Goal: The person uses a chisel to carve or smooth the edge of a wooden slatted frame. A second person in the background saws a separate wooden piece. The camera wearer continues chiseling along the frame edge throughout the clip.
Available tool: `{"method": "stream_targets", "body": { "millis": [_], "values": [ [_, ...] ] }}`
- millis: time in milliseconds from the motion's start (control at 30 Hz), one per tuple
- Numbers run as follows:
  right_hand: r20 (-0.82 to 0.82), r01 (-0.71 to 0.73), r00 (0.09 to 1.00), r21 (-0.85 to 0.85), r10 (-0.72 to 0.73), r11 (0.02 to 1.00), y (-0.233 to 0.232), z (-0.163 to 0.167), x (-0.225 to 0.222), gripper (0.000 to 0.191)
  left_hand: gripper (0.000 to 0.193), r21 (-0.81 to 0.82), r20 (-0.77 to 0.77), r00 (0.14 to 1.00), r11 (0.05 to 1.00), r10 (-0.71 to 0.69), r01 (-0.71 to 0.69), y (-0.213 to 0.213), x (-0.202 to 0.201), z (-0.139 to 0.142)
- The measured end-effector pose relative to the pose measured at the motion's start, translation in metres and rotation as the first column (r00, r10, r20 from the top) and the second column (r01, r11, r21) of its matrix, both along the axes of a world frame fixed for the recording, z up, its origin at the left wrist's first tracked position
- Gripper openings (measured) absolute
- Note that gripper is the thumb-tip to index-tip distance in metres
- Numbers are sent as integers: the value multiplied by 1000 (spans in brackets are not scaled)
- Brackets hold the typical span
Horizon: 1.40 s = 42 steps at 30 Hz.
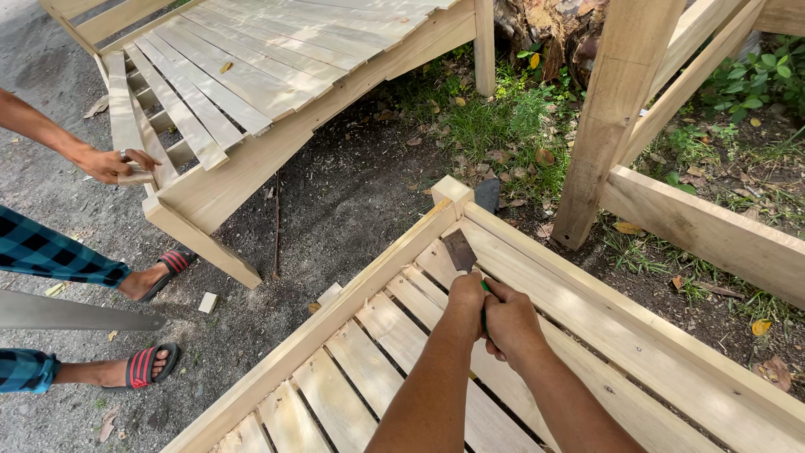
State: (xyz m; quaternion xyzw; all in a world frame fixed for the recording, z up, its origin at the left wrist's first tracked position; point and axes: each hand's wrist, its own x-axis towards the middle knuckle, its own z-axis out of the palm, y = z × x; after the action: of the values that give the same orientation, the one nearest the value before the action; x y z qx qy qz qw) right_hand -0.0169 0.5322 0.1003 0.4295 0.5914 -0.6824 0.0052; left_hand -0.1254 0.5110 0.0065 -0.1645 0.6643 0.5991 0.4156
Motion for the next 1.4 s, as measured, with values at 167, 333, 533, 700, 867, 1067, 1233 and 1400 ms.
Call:
{"method": "stream_targets", "body": {
  "millis": [167, 333, 533, 700, 867, 1067, 1233, 1400],
  "values": [
    [28, -48, 999, 36, 47, 998, 8, -5, -2, 50, 43, 49, 57, 997, 998, 45, -48, 5, 1, -6],
    [22, -62, 998, 42, 61, 997, 10, -12, -1, 49, 45, 41, 57, 997, 997, 56, -58, 6, 3, -11],
    [-16, -53, 998, 34, 54, 998, 16, -25, 1, 47, 43, -29, 72, 993, 995, 93, -91, 15, 0, -34],
    [-54, -27, 998, -25, 25, 999, 17, -38, 5, 46, 46, -44, -8, 995, 994, 96, -96, 18, 5, -43],
    [-35, -61, 997, 77, 64, 995, 25, -44, 4, 46, 43, -44, 74, 991, 993, 108, -105, 18, 7, -16],
    [88, -79, 994, 81, 72, 994, -9, -23, 11, 45, 42, -52, 76, 995, 997, 66, -62, -6, 11, -6],
    [-22, -59, 998, 9, 59, 998, -9, -3, -3, 48, 46, -249, -182, 975, 965, -131, 83, -5, -21, -28],
    [57, -21, 998, -35, 23, 999, 6, 1, -13, 47, 51, -492, -340, 868, 855, -361, 163, 22, -36, -23]
  ]
}}
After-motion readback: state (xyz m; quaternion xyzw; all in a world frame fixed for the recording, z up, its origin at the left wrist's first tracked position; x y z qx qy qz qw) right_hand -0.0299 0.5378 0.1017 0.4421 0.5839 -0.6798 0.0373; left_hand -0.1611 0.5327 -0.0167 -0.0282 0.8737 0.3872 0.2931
